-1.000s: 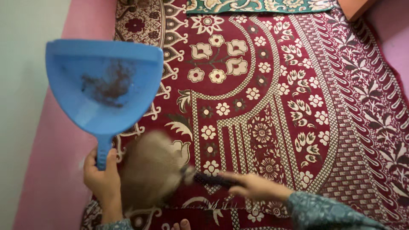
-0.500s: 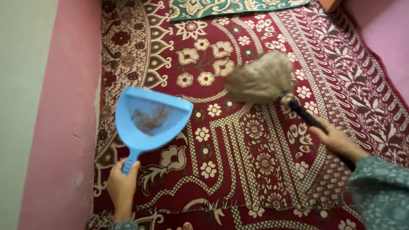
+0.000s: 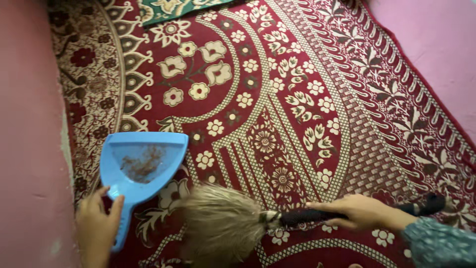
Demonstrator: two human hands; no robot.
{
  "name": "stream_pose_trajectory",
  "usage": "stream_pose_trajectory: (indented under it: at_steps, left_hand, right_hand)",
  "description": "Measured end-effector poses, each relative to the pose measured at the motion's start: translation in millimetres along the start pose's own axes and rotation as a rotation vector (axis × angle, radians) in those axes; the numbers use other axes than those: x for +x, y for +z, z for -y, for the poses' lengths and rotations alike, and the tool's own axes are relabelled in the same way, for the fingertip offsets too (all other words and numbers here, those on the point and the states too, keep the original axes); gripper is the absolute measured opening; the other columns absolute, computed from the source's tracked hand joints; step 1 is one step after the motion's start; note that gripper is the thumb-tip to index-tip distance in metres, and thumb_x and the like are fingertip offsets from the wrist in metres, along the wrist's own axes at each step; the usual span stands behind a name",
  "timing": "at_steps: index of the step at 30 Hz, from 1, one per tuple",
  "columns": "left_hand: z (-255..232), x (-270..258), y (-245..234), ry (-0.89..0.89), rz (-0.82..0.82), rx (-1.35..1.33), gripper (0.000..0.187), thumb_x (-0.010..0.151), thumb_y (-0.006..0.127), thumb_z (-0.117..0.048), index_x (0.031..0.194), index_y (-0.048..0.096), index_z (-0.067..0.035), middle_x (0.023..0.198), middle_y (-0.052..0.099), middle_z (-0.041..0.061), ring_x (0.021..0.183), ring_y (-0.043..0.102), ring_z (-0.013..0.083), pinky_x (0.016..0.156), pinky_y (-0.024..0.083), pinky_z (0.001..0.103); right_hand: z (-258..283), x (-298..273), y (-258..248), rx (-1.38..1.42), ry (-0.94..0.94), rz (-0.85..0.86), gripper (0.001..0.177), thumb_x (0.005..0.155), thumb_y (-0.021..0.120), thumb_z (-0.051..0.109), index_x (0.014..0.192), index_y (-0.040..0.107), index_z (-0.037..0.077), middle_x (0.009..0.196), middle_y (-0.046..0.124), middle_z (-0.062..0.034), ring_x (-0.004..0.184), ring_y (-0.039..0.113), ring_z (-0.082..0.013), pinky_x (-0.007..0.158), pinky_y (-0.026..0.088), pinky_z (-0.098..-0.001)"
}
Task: The person sweeps debris from a rug into a blue dustpan using a hand broom, moving the pan along the floor to collect hair and dust.
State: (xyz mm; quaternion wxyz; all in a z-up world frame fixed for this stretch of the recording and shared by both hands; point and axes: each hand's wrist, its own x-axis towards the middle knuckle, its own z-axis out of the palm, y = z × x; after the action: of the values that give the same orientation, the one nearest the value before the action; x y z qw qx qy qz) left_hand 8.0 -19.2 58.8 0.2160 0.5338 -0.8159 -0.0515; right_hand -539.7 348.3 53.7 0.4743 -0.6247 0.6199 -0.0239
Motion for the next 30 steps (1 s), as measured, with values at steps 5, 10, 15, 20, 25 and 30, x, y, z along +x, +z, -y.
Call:
stream_pose_trajectory:
  at_steps: [5, 10, 15, 20, 25, 30]
  left_hand:
    - [-88, 59, -56, 0.143, 0.163, -0.041, 0.038, 0.093, 0.07, -0.03, 0.124, 0.071, -0.009, 0.116, 0.068, 0.016, 0.107, 0.064, 0.0362, 0.094, 0.05, 0.046]
    - [-150, 85, -65, 0.274, 0.344, -0.022, 0.035, 0.086, 0.071, -0.029, 0.114, 0.074, -0.011, 0.11, 0.072, 0.012, 0.096, 0.07, 0.0299, 0.089, 0.053, 0.044]
    - [-187, 78, -19, 0.507, 0.466, -0.041, 0.028, 0.085, 0.073, -0.032, 0.103, 0.074, -0.01, 0.103, 0.072, 0.011, 0.092, 0.07, 0.0306, 0.08, 0.055, 0.043]
    - [-201, 26, 42, 0.603, 0.596, -0.085, 0.023, 0.083, 0.074, -0.028, 0.096, 0.071, -0.01, 0.093, 0.068, 0.011, 0.087, 0.067, 0.0333, 0.075, 0.053, 0.047]
    - [-183, -6, 59, 0.718, 0.691, -0.093, 0.017, 0.085, 0.071, -0.025, 0.095, 0.068, -0.012, 0.09, 0.067, 0.011, 0.086, 0.067, 0.0322, 0.073, 0.052, 0.048]
    - [-188, 7, 45, 0.383, 0.803, -0.24, 0.026, 0.089, 0.068, -0.028, 0.105, 0.069, -0.008, 0.098, 0.072, 0.011, 0.091, 0.071, 0.03, 0.079, 0.057, 0.044]
  right_hand:
    - [-53, -4, -28, 0.271, 0.475, -0.053, 0.063, 0.098, 0.055, 0.04, 0.154, 0.031, 0.052, 0.079, 0.075, 0.0018, 0.058, 0.066, -0.0091, 0.056, 0.059, -0.0241]
    - [-69, -15, -89, 0.214, 0.769, -0.321, 0.063, 0.1, 0.048, 0.043, 0.159, 0.027, 0.054, 0.066, 0.059, -0.0059, 0.051, 0.052, -0.0166, 0.049, 0.05, -0.0282]
    - [-70, -14, -116, 0.083, 0.805, -0.543, 0.064, 0.101, 0.048, 0.05, 0.161, 0.027, 0.046, 0.065, 0.061, -0.0081, 0.049, 0.054, -0.0177, 0.05, 0.046, -0.0334]
    - [-34, 0, -92, 0.265, 0.613, -0.703, 0.067, 0.098, 0.05, 0.044, 0.16, 0.026, 0.046, 0.068, 0.063, -0.0088, 0.048, 0.052, -0.0168, 0.047, 0.049, -0.0332]
    - [18, 24, -52, 0.294, 0.618, -0.336, 0.062, 0.1, 0.055, 0.046, 0.156, 0.032, 0.053, 0.071, 0.063, -0.0063, 0.049, 0.046, -0.0146, 0.049, 0.051, -0.0286]
    - [21, 33, -82, 0.148, 0.686, -0.455, 0.064, 0.1, 0.051, 0.046, 0.161, 0.029, 0.046, 0.068, 0.061, -0.0094, 0.049, 0.053, -0.0178, 0.048, 0.049, -0.0322]
